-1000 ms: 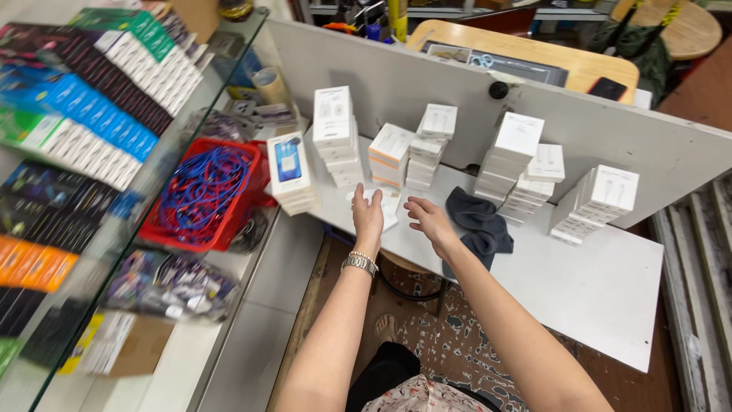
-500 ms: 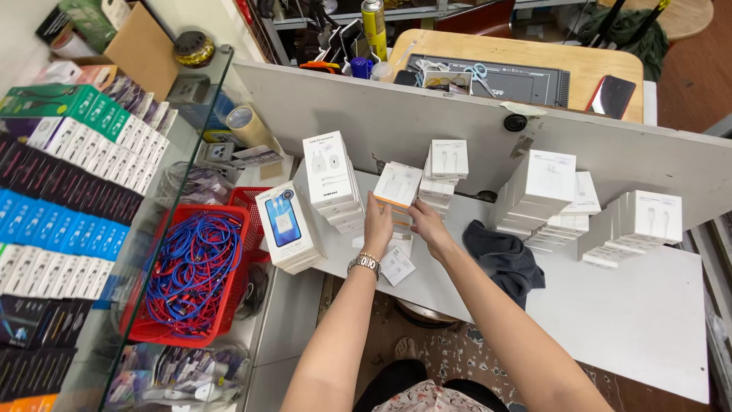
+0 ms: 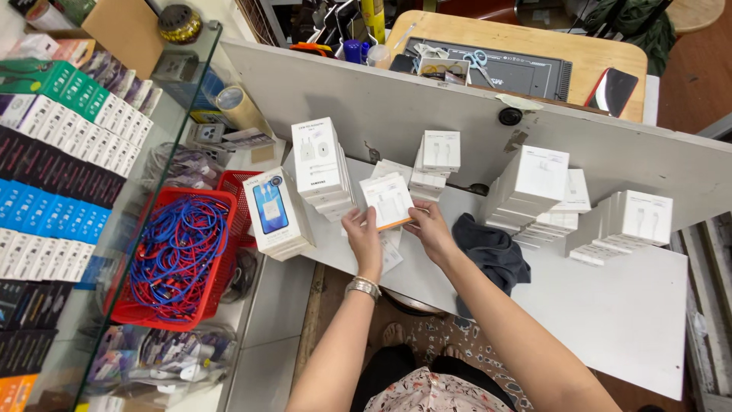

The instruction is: The person wipes small white boxes with a dark cloth and places them on a glass shelf. The person handles the boxes one at a time, wiping each surface before stacking them on the shelf.

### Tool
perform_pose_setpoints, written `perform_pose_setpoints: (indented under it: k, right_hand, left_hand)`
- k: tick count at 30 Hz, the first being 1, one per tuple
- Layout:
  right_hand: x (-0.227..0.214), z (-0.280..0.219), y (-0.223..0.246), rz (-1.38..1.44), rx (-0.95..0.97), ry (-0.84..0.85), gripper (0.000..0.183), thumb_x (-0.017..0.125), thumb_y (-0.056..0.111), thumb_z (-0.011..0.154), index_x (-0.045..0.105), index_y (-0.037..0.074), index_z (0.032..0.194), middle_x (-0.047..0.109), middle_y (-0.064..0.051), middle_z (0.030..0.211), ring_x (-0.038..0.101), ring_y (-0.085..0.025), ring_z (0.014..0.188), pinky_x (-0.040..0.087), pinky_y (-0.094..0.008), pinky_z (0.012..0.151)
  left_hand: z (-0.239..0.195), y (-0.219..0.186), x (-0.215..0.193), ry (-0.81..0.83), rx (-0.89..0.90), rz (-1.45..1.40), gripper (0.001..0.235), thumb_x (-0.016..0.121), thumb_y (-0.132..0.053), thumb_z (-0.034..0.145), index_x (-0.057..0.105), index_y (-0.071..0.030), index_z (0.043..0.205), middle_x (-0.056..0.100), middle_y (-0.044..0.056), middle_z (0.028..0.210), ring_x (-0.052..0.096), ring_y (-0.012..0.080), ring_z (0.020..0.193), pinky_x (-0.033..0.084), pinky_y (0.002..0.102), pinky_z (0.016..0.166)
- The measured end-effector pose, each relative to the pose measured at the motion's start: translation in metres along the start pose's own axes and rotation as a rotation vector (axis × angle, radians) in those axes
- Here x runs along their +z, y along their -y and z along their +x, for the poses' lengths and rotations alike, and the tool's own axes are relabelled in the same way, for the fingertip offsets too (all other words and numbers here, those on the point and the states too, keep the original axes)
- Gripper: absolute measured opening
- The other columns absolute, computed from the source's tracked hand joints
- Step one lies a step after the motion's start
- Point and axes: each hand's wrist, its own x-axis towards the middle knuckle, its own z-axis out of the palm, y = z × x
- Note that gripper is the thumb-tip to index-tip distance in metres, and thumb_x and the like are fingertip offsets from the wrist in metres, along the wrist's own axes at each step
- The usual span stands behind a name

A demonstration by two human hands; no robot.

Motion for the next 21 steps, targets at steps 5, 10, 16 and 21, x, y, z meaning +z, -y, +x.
perform_pose_setpoints:
  k: [5,10,16,21]
  right_hand:
    - [-0.046,-0.054,0.033,-0.798,-0.202,-0.038,0.033,0.059,0.034,0.101,0.06,0.013,0.126,0.069,-0.011,0.121,0.066,-0.025,0.115,0.051,-0.041,0.104]
    - [-0.112,-0.113,0.026,-1.695,-0.488,-0.194,0.057,0.082,0.039,0.069,0.067,0.015,0.118,0.058,-0.018,0.139,0.051,-0.043,0.128,0.044,-0.055,0.103]
    - [-0.158,-0.13,0.013,-1.202,-0.536,-0.231,0.037,0.076,0.015,0.078,0.062,0.006,0.111,0.069,-0.018,0.114,0.064,-0.039,0.105,0.051,-0.045,0.091]
    - [-0.116,-0.145,0.059,-0.631,-0.599,-0.218,0.026,0.071,0.015,0.094,0.059,0.005,0.115,0.07,-0.015,0.099,0.068,-0.036,0.092,0.054,-0.044,0.084]
  left_hand:
    - [-0.008,0.017,0.0,0.256,-0.181,-0.157,0.046,0.068,-0.027,0.099,0.055,-0.002,0.135,0.072,0.01,0.117,0.063,0.0171,0.103,0.043,0.032,0.08]
    - [-0.052,0.023,0.011,0.327,-0.115,-0.12,0.049,0.07,-0.015,0.093,0.048,-0.004,0.135,0.072,0.01,0.119,0.063,0.0171,0.111,0.047,0.03,0.092]
    - [-0.103,0.027,0.015,0.369,0.022,0.054,0.049,0.072,-0.008,0.089,0.05,-0.002,0.132,0.068,0.013,0.129,0.062,0.0193,0.122,0.048,0.033,0.102]
    - [-0.134,0.029,0.028,0.347,0.231,0.355,0.056,0.075,-0.014,0.087,0.052,-0.002,0.137,0.066,0.018,0.13,0.063,0.0262,0.124,0.049,0.036,0.101]
